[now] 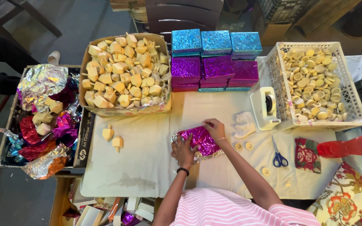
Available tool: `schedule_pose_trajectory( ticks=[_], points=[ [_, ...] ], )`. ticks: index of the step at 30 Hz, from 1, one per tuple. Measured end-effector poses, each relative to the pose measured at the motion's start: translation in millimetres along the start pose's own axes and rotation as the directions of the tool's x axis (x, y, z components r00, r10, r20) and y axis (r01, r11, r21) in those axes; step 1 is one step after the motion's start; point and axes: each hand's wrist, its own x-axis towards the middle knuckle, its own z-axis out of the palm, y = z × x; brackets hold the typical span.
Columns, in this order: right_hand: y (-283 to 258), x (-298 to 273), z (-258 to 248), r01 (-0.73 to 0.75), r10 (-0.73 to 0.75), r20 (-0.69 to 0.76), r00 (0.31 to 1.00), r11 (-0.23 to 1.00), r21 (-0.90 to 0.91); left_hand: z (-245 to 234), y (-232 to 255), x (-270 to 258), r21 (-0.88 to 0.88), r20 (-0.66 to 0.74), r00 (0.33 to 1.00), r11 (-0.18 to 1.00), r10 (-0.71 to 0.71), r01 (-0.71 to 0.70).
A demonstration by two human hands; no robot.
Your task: Packing small wooden dreidels into boxes and wrapping some in colored foil.
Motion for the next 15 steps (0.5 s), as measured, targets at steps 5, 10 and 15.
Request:
schedule_pose_trajectory(
  ticks=[5, 10, 15],
  points=[
    [-88, 61, 59, 0.183, -0.185, 0.025, 0.982, 0.981, 0.066, 13, -8, 3, -0.024, -0.037, 0.999, 1.0, 0.004, -0.005],
    [-159, 99, 112, 0.309, -0.311, -0.007, 0.95, 0.946, -0.094, 15, -11, 6, -0.076, -0.087, 0.996, 0.997, 0.022, -0.029],
    [-164, 76, 130, 0.403, -0.339, 0.219, 0.915, 0.769, -0.496, 18, -12, 9, -0.112, -0.036, 0.999, 0.993, -0.029, 0.024]
  ],
)
